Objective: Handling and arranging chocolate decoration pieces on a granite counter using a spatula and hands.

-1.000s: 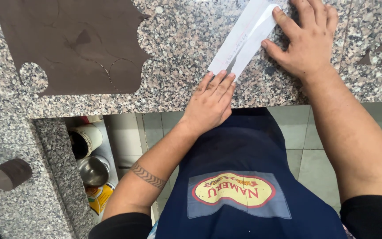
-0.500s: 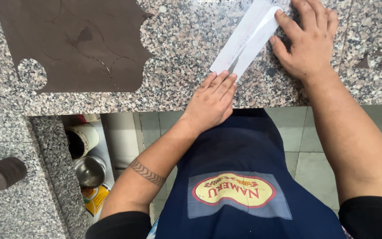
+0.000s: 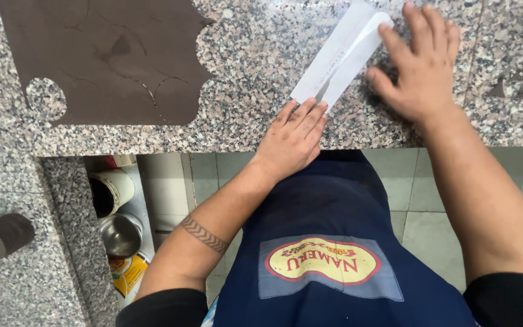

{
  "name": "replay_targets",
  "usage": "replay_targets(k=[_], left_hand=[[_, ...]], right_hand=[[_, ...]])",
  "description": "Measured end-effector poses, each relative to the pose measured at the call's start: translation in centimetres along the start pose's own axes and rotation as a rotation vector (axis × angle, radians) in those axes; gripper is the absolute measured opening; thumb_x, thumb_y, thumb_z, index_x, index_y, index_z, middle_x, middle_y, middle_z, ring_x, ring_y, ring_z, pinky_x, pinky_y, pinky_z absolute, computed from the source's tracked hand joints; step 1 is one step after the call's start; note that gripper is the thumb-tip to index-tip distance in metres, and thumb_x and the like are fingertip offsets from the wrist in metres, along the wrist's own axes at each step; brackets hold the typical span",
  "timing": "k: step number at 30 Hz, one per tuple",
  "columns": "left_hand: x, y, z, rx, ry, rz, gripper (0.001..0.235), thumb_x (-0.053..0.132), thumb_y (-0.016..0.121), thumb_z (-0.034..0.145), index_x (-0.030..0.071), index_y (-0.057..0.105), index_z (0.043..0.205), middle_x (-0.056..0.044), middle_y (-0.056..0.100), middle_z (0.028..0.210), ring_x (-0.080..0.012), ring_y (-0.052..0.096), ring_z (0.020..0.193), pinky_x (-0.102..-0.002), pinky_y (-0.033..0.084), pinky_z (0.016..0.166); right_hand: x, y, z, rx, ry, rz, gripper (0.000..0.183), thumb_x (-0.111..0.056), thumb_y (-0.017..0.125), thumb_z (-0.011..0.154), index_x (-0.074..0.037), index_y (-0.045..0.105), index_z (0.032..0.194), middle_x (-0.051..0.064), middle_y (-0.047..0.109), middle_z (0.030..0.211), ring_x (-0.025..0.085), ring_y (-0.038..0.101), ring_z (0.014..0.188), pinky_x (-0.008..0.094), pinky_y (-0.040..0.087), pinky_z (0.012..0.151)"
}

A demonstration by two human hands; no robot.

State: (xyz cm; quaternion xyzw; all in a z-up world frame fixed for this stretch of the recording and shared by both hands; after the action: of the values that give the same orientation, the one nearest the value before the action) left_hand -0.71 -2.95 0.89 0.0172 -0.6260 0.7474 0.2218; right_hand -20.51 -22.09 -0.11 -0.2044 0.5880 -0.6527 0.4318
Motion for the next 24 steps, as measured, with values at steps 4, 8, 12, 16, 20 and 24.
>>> replay_targets(k=[4,8,12,16,20,24], left_hand=[[-0.1,0.2,-0.1,0.010,-0.003,0.008,0.047,0.026,0.071,0.089,0.002,0.068,0.129,-0.013,0.056,0.149,-0.0292,0.048,0.143,-0.051,0.031,0.122],[-0.1,0.0,-0.1,0.022,-0.008,0.002,0.048,0.026,0.071,0.089,0.001,0.067,0.130,-0.014,0.055,0.149,-0.0297,0.048,0.144,-0.051,0.032,0.122],[-0.1,0.0,0.0,0.000,0.001,-0.034,0.049,0.026,0.071,0.089,-0.001,0.067,0.130,-0.016,0.055,0.148,-0.0315,0.048,0.143,-0.052,0.033,0.122],[-0.1,0.1,0.0,0.013,0.002,-0.040,0.048,0.024,0.071,0.090,-0.001,0.066,0.130,-0.017,0.056,0.148,-0.0320,0.048,0.142,-0.050,0.033,0.122],[-0.1,-0.1,0.0,0.009,-0.008,-0.044,0.048,0.024,0.070,0.090,0.000,0.066,0.130,-0.016,0.056,0.148,-0.0311,0.049,0.142,-0.049,0.033,0.122],[-0.1,-0.2,0.1,0.005,0.000,-0.046,0.048,0.024,0.070,0.088,0.000,0.067,0.129,-0.016,0.056,0.148,-0.0311,0.050,0.142,-0.049,0.033,0.122]], right_hand=[[-3.4,0.5,-2.4,-0.081,-0.122,-0.066,0.066,-0.060,0.058,0.102,-0.020,0.065,0.154,0.021,0.041,0.167,0.042,0.028,0.158,0.061,0.010,0.126],[-7.4,0.0,-3.9,-0.126,-0.211,-0.034,0.066,-0.065,0.061,0.100,-0.025,0.067,0.153,0.018,0.041,0.168,0.040,0.026,0.157,0.059,0.008,0.125],[-7.7,0.3,-4.4,-0.198,-0.181,-0.048,0.066,-0.067,0.063,0.099,-0.029,0.066,0.152,0.015,0.041,0.169,0.038,0.026,0.158,0.060,0.008,0.126],[-6.5,0.7,-4.5,-0.204,-0.140,-0.087,0.066,-0.070,0.063,0.101,-0.030,0.067,0.153,0.016,0.040,0.171,0.037,0.025,0.160,0.061,0.009,0.126],[-4.7,0.7,-3.9,-0.198,-0.121,-0.104,0.067,-0.070,0.061,0.102,-0.029,0.068,0.154,0.018,0.039,0.173,0.038,0.024,0.161,0.063,0.009,0.126],[-2.7,0.3,-3.3,-0.186,-0.092,-0.183,0.065,-0.069,0.057,0.105,-0.029,0.067,0.154,0.019,0.039,0.172,0.038,0.025,0.163,0.064,0.009,0.127]])
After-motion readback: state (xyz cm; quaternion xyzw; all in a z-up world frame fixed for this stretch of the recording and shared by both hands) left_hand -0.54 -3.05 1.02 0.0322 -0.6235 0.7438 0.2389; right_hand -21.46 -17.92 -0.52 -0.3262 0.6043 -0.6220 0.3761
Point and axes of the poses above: each hand's wrist, its own z-axis towards the middle knuckle, its own y-axis out of the palm, x = y × z, the point moved 3 cm from there along z, towards the middle knuckle
